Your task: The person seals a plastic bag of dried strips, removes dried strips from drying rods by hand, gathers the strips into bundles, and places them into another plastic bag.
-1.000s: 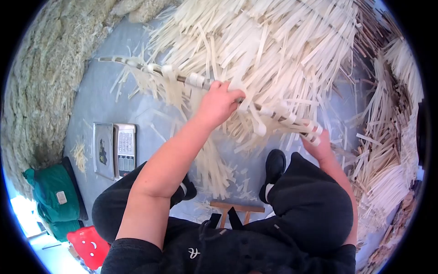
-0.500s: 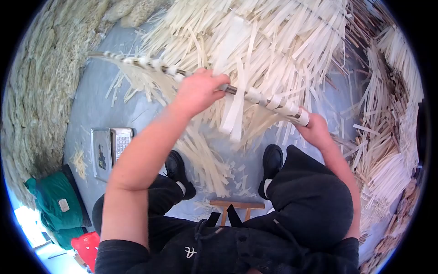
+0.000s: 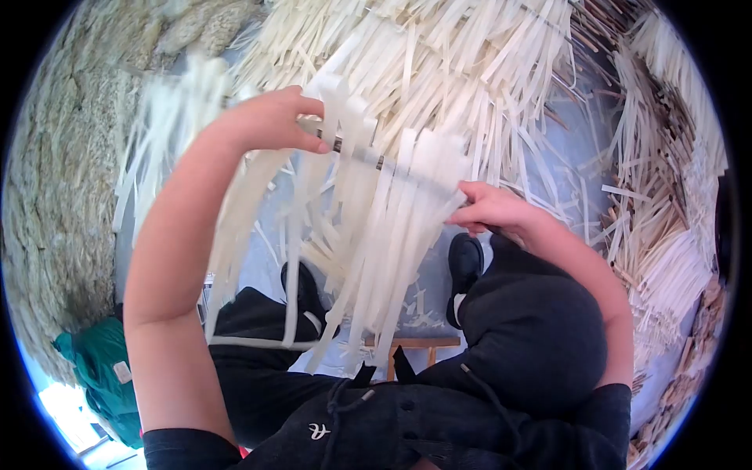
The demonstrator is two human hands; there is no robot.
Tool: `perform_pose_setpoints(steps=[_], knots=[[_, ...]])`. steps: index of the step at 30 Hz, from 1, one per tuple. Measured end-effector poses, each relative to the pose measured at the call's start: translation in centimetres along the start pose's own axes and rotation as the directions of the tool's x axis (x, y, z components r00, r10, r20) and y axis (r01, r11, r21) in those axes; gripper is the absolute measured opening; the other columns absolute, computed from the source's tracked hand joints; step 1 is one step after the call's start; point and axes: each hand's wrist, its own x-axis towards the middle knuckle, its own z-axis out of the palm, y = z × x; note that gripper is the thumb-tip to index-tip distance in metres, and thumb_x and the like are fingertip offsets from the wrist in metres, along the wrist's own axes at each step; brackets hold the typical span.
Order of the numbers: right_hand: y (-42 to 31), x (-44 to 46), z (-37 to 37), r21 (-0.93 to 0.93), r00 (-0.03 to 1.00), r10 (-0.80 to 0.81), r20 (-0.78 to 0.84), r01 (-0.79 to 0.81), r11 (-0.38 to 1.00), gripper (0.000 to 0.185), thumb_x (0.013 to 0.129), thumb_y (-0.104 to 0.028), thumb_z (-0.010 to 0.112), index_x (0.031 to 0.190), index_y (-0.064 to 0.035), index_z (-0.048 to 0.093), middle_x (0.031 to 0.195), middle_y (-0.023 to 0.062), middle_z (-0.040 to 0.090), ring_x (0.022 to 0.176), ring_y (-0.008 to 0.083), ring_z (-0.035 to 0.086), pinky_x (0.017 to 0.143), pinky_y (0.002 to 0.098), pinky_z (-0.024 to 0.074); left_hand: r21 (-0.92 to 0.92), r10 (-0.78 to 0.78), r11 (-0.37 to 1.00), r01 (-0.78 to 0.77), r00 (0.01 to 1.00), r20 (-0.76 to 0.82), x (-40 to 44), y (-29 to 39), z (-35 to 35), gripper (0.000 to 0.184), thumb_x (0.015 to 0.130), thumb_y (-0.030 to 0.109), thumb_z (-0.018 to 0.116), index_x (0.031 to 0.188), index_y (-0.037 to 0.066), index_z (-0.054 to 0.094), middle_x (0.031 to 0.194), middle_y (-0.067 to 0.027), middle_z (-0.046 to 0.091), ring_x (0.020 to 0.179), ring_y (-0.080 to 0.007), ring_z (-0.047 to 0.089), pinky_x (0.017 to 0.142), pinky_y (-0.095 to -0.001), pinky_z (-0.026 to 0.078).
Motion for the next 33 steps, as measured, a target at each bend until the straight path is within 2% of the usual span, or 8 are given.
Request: perform_pose_setpoints(steps=[2, 5, 9, 11, 16, 19, 22, 33], knots=[[2.2, 2.2, -1.0, -0.393, 0.947, -0.01, -0.32, -0.124, 0.911, 0.024, 0.083, -0.014, 0.068, 0.099, 0.0017, 0.06, 0.067, 0.0043, 0.059, 0.055, 0.0104, 0.057, 0.053, 0.0273, 0.0447, -0.016, 0.013, 1.0, -0.013, 1.0, -0.012, 3.7, -1.5, 4.8, 0.067, 0.076, 0.042, 0.075, 0.133, 0.014, 0.054, 0.139, -0.021, 0.045, 0.12, -0.0356, 0.053, 0.102, -0.0392, 0.042], [9.9, 5.8, -6.0, -0.515, 0.929, -0.044, -0.369, -0.164, 0.842, 0.023, 0.082, -0.013, 0.068, 0.099, 0.0002, 0.06, 0.068, 0.0062, 0.061, 0.058, 0.0123, 0.06, 0.055, 0.0288, 0.0469, -0.165, -0.058, 0.985, 0.046, 0.996, -0.065, 7.4, -1.1, 10.8, 0.07, 0.08, 0.041, 0.072, 0.14, 0.015, 0.046, 0.148, -0.0198, 0.034, 0.126, -0.0369, 0.047, 0.108, -0.0399, 0.037], [11.6, 5.8, -6.3, -0.504, 0.888, -0.176, -0.424, -0.071, 0.861, 0.026, 0.078, -0.014, 0.07, 0.097, 0.0014, 0.06, 0.072, 0.0123, 0.065, 0.058, 0.0181, 0.064, 0.058, 0.0343, 0.0509, -0.287, 0.019, 0.95, -0.124, 0.939, -0.345, 8.5, 5.2, 17.9, 0.065, 0.083, 0.036, 0.07, 0.141, 0.021, 0.045, 0.151, -0.0182, 0.03, 0.138, -0.0381, 0.031, 0.112, -0.038, 0.032], [9.5, 5.3, -4.6, -0.448, 0.878, -0.154, -0.453, -0.074, 0.891, 0.027, 0.078, -0.014, 0.07, 0.099, 0.0003, 0.06, 0.074, 0.0123, 0.066, 0.063, 0.0207, 0.065, 0.062, 0.0359, 0.0511, -0.243, 0.223, 0.903, -0.354, 0.871, -0.438, 8.7, 8.6, 20.3, 0.066, 0.08, 0.036, 0.071, 0.14, 0.022, 0.046, 0.152, -0.0154, 0.03, 0.141, -0.0369, 0.026, 0.114, -0.0472, 0.026], [9.2, 5.6, -3.1, -0.532, 0.822, -0.394, -0.411, 0.134, 0.836, 0.031, 0.077, -0.018, 0.07, 0.103, -0.0019, 0.061, 0.074, 0.015, 0.065, 0.068, 0.0278, 0.065, 0.063, 0.0381, 0.0502, -0.1, 0.248, 0.923, -0.371, 0.773, -0.584, 9.5, 15.4, 24.3, 0.053, 0.077, 0.029, 0.069, 0.128, 0.021, 0.056, 0.154, -0.0117, 0.027, 0.145, -0.0307, 0.018, 0.11, -0.0689, 0.009], [8.5, 3.8, -2.8, -0.632, 0.802, -0.384, -0.458, 0.01, 0.775, 0.029, 0.079, -0.019, 0.067, 0.102, -0.0023, 0.062, 0.072, 0.0185, 0.062, 0.068, 0.0318, 0.065, 0.062, 0.0398, 0.0489, 0.086, 0.157, 0.988, -0.131, 0.85, -0.504, 12.2, 14.5, 25.4, 0.032, 0.082, 0.02, 0.062, 0.113, 0.021, 0.063, 0.155, -0.0072, 0.026, 0.147, -0.0268, 0.013, 0.111, -0.0681, 0.008], [9.9, 2.0, -3.7, -0.745, 0.727, -0.502, -0.468, -0.018, 0.667, 0.026, 0.081, -0.023, 0.067, 0.099, -0.0046, 0.062, 0.073, 0.0175, 0.063, 0.068, 0.0353, 0.064, 0.062, 0.0403, 0.0494, -0.009, 0.044, 0.998, -0.055, 0.876, -0.48, 13.7, 10.7, 24.9, 0.02, 0.084, 0.014, 0.057, 0.102, 0.019, 0.066, 0.155, -0.0027, 0.027, 0.147, -0.0246, 0.011, 0.111, -0.0681, 0.007], [13.2, -6.5, -6.4, -0.823, 0.614, -0.552, -0.565, -0.37, 0.431, 0.02, 0.082, -0.025, 0.067, 0.085, -0.0087, 0.055, 0.073, 0.0131, 0.06, 0.069, 0.0362, 0.061, 0.062, 0.0449, 0.0476, -0.041, -0.011, 0.999, -0.005, 0.919, -0.395, 14.5, 7.0, 23.4, 0.02, 0.081, 0.015, 0.062, 0.1, 0.02, 0.067, 0.153, 0.0057, 0.029, 0.147, -0.0257, 0.011, 0.109, -0.0727, 0.005]])
